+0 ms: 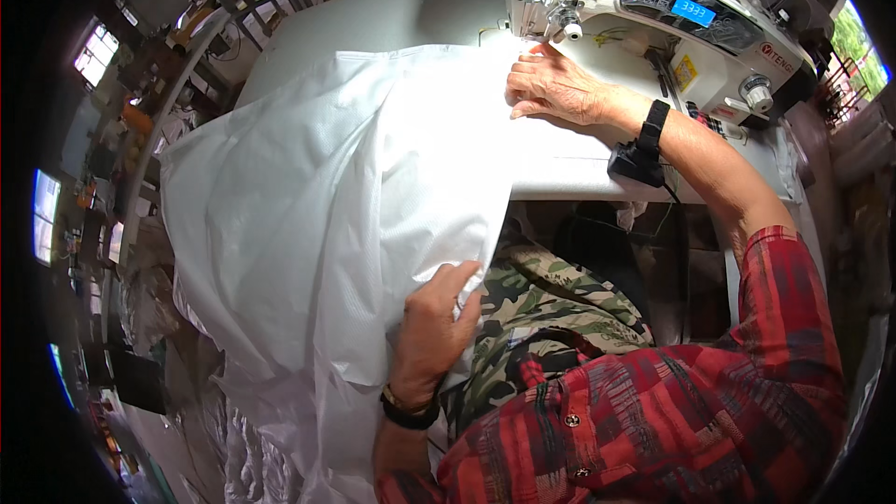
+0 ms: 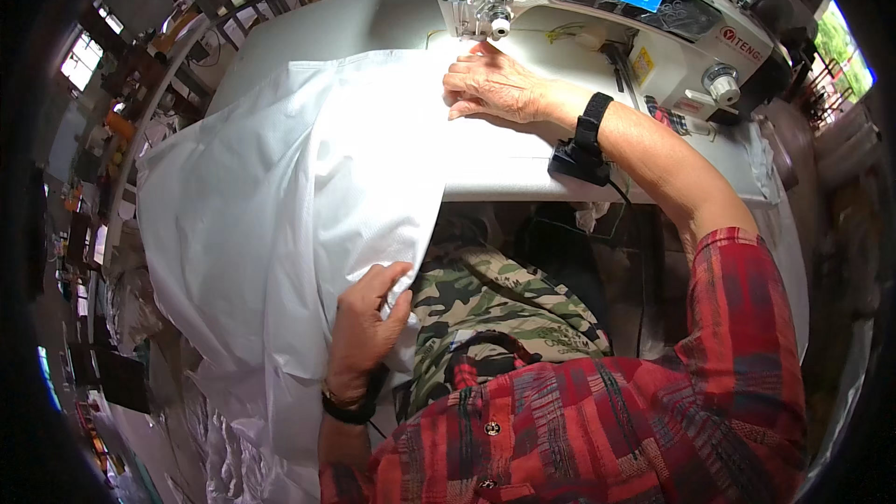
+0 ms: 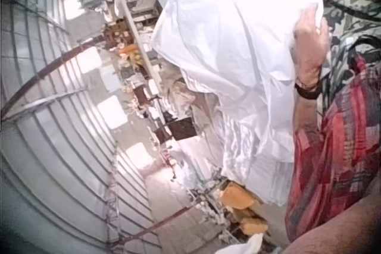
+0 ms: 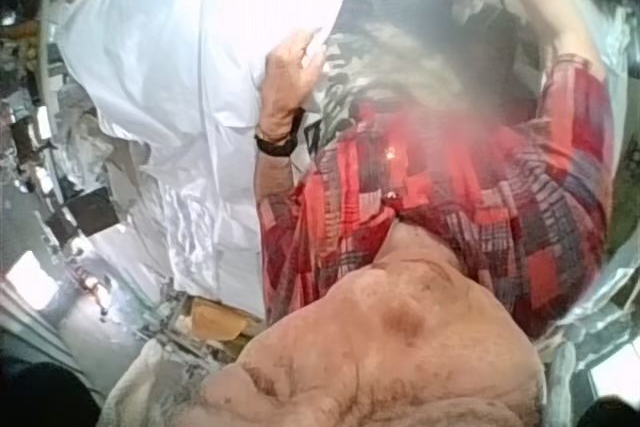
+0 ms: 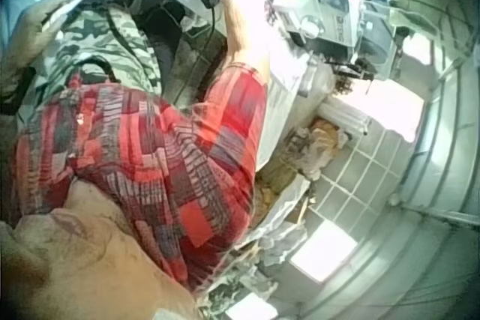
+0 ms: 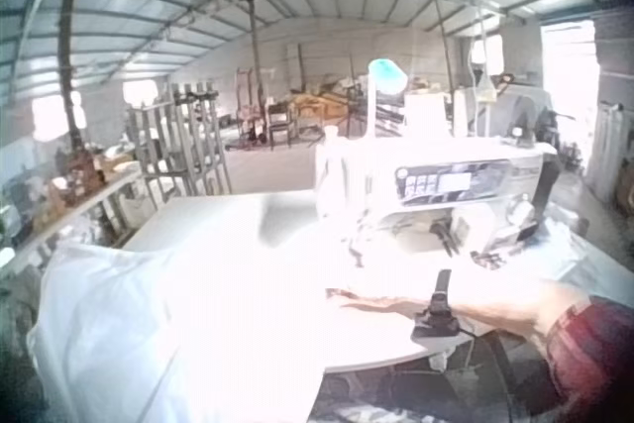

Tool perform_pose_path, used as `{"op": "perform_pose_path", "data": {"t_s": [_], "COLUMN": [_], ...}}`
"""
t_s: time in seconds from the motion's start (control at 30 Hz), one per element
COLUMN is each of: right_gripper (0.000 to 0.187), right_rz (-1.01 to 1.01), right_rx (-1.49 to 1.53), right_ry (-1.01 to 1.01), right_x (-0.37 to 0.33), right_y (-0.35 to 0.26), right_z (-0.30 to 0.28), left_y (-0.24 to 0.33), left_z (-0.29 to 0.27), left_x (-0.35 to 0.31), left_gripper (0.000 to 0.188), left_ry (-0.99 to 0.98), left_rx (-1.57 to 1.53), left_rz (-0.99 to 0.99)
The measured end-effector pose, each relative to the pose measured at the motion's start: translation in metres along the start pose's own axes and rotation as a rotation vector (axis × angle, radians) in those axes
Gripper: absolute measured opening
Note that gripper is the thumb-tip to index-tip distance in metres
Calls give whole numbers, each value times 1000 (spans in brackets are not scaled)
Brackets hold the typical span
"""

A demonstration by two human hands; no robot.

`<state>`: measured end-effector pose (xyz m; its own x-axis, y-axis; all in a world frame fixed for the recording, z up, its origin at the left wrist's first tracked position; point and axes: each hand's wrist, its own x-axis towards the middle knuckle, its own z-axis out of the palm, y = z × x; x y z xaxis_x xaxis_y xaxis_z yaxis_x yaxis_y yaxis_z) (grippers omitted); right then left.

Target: Sewing together large sheets of white plastic material using an industrial sewing machine.

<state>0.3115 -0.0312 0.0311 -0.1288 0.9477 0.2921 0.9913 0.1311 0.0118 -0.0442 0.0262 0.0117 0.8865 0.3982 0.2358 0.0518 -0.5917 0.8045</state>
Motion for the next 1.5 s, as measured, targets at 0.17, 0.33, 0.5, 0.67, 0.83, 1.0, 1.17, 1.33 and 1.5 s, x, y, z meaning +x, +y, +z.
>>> {"op": "perform_pose_path", "data": {"t_s": [0.17, 0.33, 0.5, 0.67, 0.83, 1.0, 1.17, 1.33, 1.5], "right_gripper": [25, 34, 35, 30, 30, 34, 36, 29, 25], "right_rz": [78, 390, 441, 491, 475, 501, 517, 492, 498], "right_rx": [-32, 29, 113, 108, 167, 200, 187, 134, 121], "right_ry": [133, 153, 154, 131, 195, 207, 201, 257, 275], "right_x": [-1, -27, -35, -32, -33, -32, -30, -26, -28], "right_y": [-6, -39, -49, -47, -47, -46, -47, -44, -41], "right_z": [6, 14, 11, 7, 7, 7, 11, 17, 22], "left_y": [11, 11, 10, 13, 13, 13, 11, 6, 13], "left_z": [35, 50, 49, 50, 53, 51, 55, 62, 54], "left_x": [17, 29, 37, 53, 91, 139, 181, 213, 218], "left_gripper": [15, 5, 1, 3, 6, 11, 16, 17, 19], "left_ry": [54, 15, -22, -58, -67, -53, -57, -64, -83], "left_rx": [64, 72, 109, 143, 250, 386, 511, 566, 476], "left_rz": [235, 268, 298, 317, 324, 362, 350, 313, 262]}}
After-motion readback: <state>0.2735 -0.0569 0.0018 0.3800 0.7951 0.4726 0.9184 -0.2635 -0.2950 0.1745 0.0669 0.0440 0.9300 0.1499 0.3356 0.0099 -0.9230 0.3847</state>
